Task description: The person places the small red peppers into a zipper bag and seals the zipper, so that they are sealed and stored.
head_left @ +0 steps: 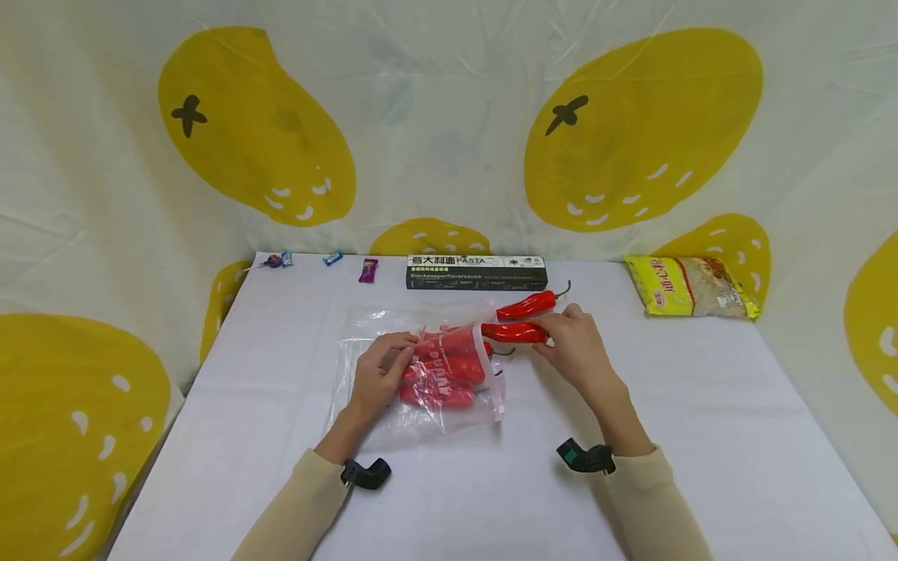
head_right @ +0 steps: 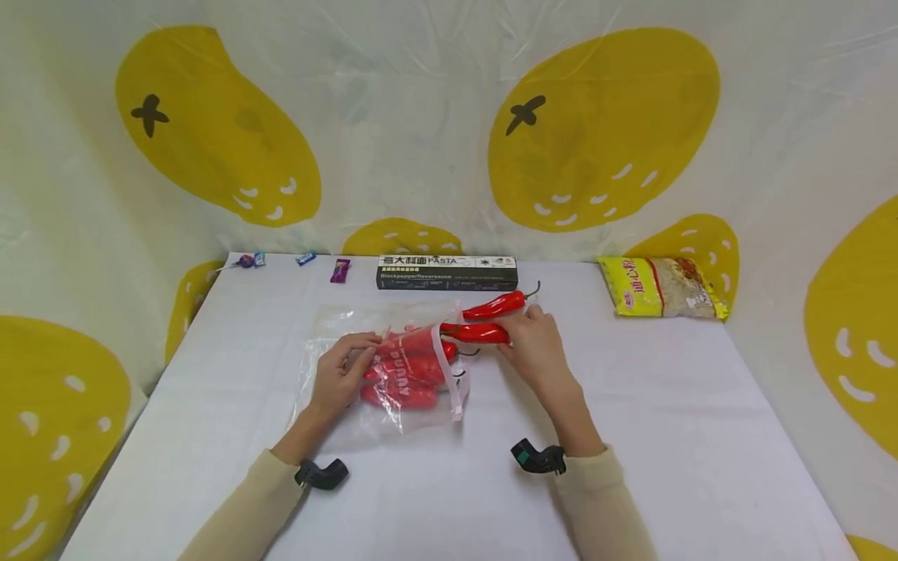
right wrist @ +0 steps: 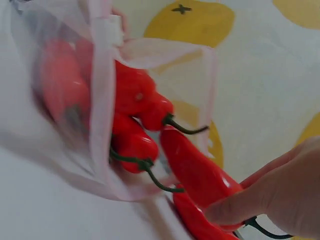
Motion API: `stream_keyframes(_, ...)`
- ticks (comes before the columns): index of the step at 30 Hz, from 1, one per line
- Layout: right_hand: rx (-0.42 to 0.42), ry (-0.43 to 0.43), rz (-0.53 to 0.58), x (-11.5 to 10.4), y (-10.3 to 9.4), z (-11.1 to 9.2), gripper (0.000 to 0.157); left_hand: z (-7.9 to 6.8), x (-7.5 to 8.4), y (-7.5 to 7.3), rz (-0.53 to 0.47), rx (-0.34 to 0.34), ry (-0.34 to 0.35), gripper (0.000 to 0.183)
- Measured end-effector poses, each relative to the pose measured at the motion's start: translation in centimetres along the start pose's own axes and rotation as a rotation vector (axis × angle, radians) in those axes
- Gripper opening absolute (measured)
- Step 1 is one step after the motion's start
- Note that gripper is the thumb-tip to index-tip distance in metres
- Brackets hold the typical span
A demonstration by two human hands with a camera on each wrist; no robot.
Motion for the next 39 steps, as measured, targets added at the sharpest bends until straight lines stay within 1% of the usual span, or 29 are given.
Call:
stream_keyframes(2, 0.025, -0.037, -0.03, -0.7, 0.6, 0.4, 0.048, -0.1, -0.1, 0.1, -0.007, 0.006, 0.01, 0.012)
stream_keyframes(4, 0.023, -0.068, -0.01, -1.2, 1.2, 0.8, 0.048, -0.1, -0.2, 0.2, -0.007, 0.012, 0.018, 0.012)
stream_keyframes(6, 0.0, -0.071, 0.073, -1.6, 1.9, 1.1, 0.047, -0.2, -0.4, 0.4, -0.01, 0.013, 0.011, 0.012)
stream_keyframes(7, -0.016, -0.065, 0.136, -1.7, 2.3, 1.3, 0.046, -0.3, -0.4, 0.4, -0.011, 0.012, 0.008, 0.011)
stream_keyframes(10, -0.053, -0.013, 0.336, -2.0, 3.3, 1.6, 0.041, -0.5, -0.5, 0.6, -0.012, 0.001, -0.016, 0.011)
stream_keyframes(12, -0.066, 0.023, 0.438, -2.2, 3.9, 1.8, 0.037, -0.5, -0.5, 0.6, -0.006, -0.007, -0.026, 0.012)
stream_keyframes(13, -0.073, 0.026, 0.474, -2.3, 4.1, 1.8, 0.035, -0.5, -0.5, 0.6, -0.006, -0.007, -0.026, 0.012)
stream_keyframes(16, -0.102, 0.027, 0.522, -2.4, 4.5, 1.9, 0.03, -0.5, -0.4, 0.5, -0.003, 0.0, -0.017, 0.012)
stream_keyframes(19, -0.116, 0.02, 0.533, -2.1, 4.2, 2.0, 0.028, -0.4, -0.2, 0.4, -0.006, 0.007, 0.002, 0.012)
stream_keyframes(21, -0.102, 0.017, 0.528, -1.5, 3.5, 2.1, 0.027, -0.3, -0.2, 0.4, -0.01, 0.007, 0.008, 0.012)
stream_keyframes(24, -0.06, 0.024, 0.502, -0.1, 2.3, 2.6, 0.026, -0.3, -0.1, 0.3, -0.016, 0.0, 0.0, 0.013)
stream_keyframes(26, -0.03, 0.037, 0.458, 1.1, 1.6, 3.3, 0.027, -0.3, -0.2, 0.2, -0.017, -0.001, -0.006, 0.013)
stream_keyframes(29, -0.015, 0.068, 0.342, 3.1, 1.2, 4.4, 0.031, -0.3, -0.3, 0.2, -0.007, 0.002, -0.011, 0.012)
stream_keyframes(31, -0.024, 0.078, 0.237, 4.5, 1.4, 4.9, 0.032, -0.3, -0.3, 0.2, -0.005, 0.006, -0.011, 0.012)
stream_keyframes(34, -0.059, 0.09, 0.115, 6.1, 1.9, 5.1, 0.034, -0.4, -0.5, 0.2, 0.001, 0.002, -0.016, 0.012)
stream_keyframes(36, -0.088, 0.109, 0.073, 6.7, 2.4, 4.9, 0.034, -0.4, -0.6, 0.3, 0.001, -0.003, -0.023, 0.012)
stream_keyframes(39, -0.126, 0.157, 0.057, 7.1, 2.8, 4.2, 0.035, -0.4, -0.8, 0.3, 0.005, -0.01, -0.031, 0.012)
Point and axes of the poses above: each hand's wrist, its own z-axis towards the middle knuckle, its own y-axis out of the palm, x = y × z, the point moved 1 cm from there along z, towards the middle knuckle, and after that the axes turned 6 degrees about z, right-handed, at the moved point
